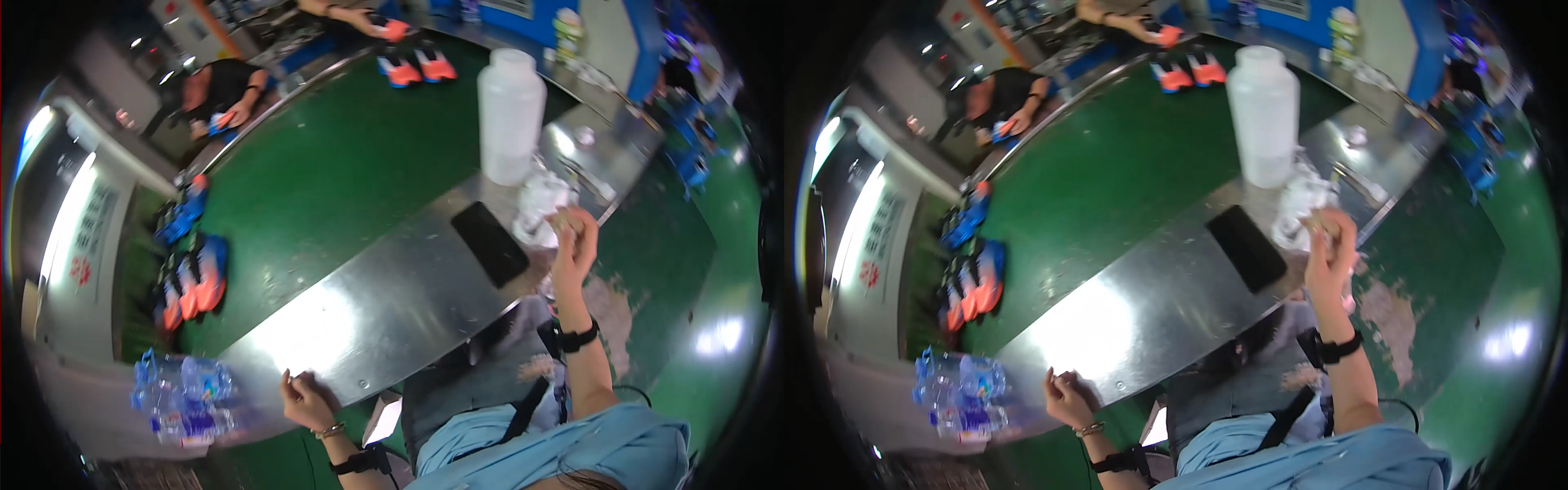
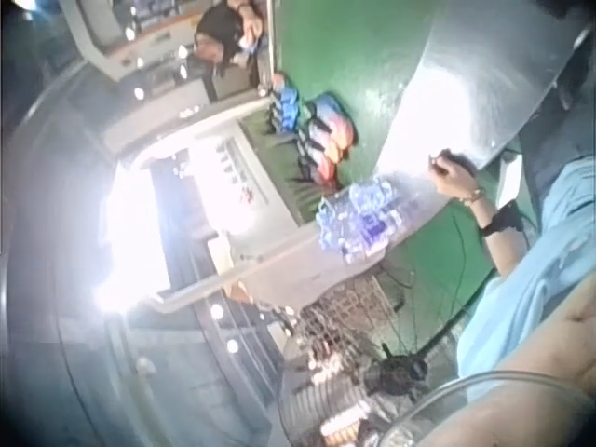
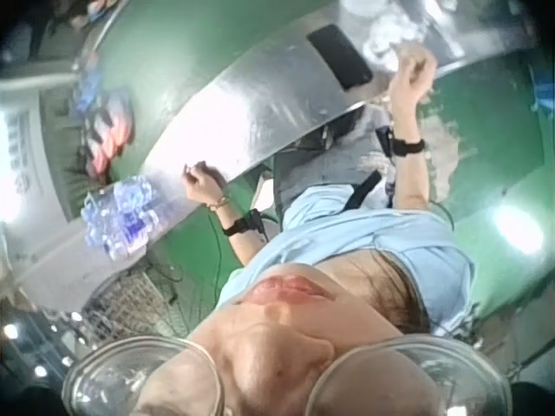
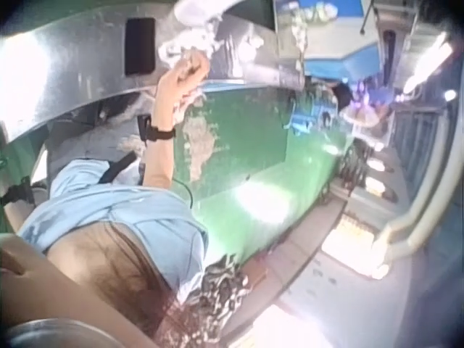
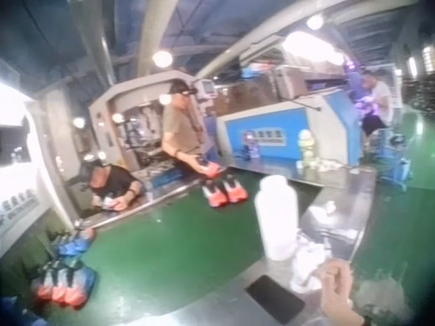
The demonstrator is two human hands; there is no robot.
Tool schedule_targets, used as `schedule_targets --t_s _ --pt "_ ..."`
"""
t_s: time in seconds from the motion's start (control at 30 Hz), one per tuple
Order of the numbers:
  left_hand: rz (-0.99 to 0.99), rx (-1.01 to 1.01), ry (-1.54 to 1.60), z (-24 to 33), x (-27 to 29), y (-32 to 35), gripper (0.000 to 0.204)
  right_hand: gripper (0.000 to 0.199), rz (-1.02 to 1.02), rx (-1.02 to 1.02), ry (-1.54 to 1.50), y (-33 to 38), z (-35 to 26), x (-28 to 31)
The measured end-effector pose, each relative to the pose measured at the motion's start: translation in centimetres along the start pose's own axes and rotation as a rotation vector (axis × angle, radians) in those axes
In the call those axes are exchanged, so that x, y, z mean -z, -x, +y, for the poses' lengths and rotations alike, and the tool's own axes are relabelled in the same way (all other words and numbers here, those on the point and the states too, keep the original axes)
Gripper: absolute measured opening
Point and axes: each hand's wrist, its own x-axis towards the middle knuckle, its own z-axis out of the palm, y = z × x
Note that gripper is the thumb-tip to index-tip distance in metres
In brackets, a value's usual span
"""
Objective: Applying a liquid adhesive or treatment to the seams of athletic shoes using a syringe.
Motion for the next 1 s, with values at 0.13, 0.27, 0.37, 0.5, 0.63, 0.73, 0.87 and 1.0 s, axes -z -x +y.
schedule_targets --t_s 0.13,0.27,0.37,0.5,0.63,0.73,0.87,1.0 --pt "-0.035 0.010 -0.056 1.0 -1.1 0.1 0.023 0.015 0.046 -0.137 -0.093 -0.6 0.4 2.1" --pt "-0.030 -0.012 -0.058 0.5 -1.4 0.6 0.022 0.016 0.159 -0.264 -0.171 0.1 0.0 2.9" --pt "-0.040 -0.017 -0.043 0.7 -1.2 0.9 0.022 0.018 0.221 -0.288 -0.205 0.6 -1.0 3.0" --pt "-0.003 -0.017 -0.052 0.4 -0.6 0.6 0.021 0.019 0.201 -0.270 -0.224 1.3 -1.4 2.0" --pt "-0.008 0.027 -0.057 0.2 -0.4 0.1 0.021 0.020 0.183 -0.220 -0.275 1.7 -2.4 0.5" --pt "-0.019 0.003 -0.031 0.3 -1.2 0.1 0.020 0.023 0.093 -0.161 -0.299 2.3 -2.5 -1.1" --pt "0.012 -0.014 -0.082 0.0 -0.5 0.0 0.018 0.029 -0.382 -0.081 -0.304 5.9 -2.6 -5.5" --pt "0.027 -0.048 -0.131 -0.9 -0.3 0.3 0.018 0.036 -0.856 0.146 0.091 7.6 -5.1 -6.8"
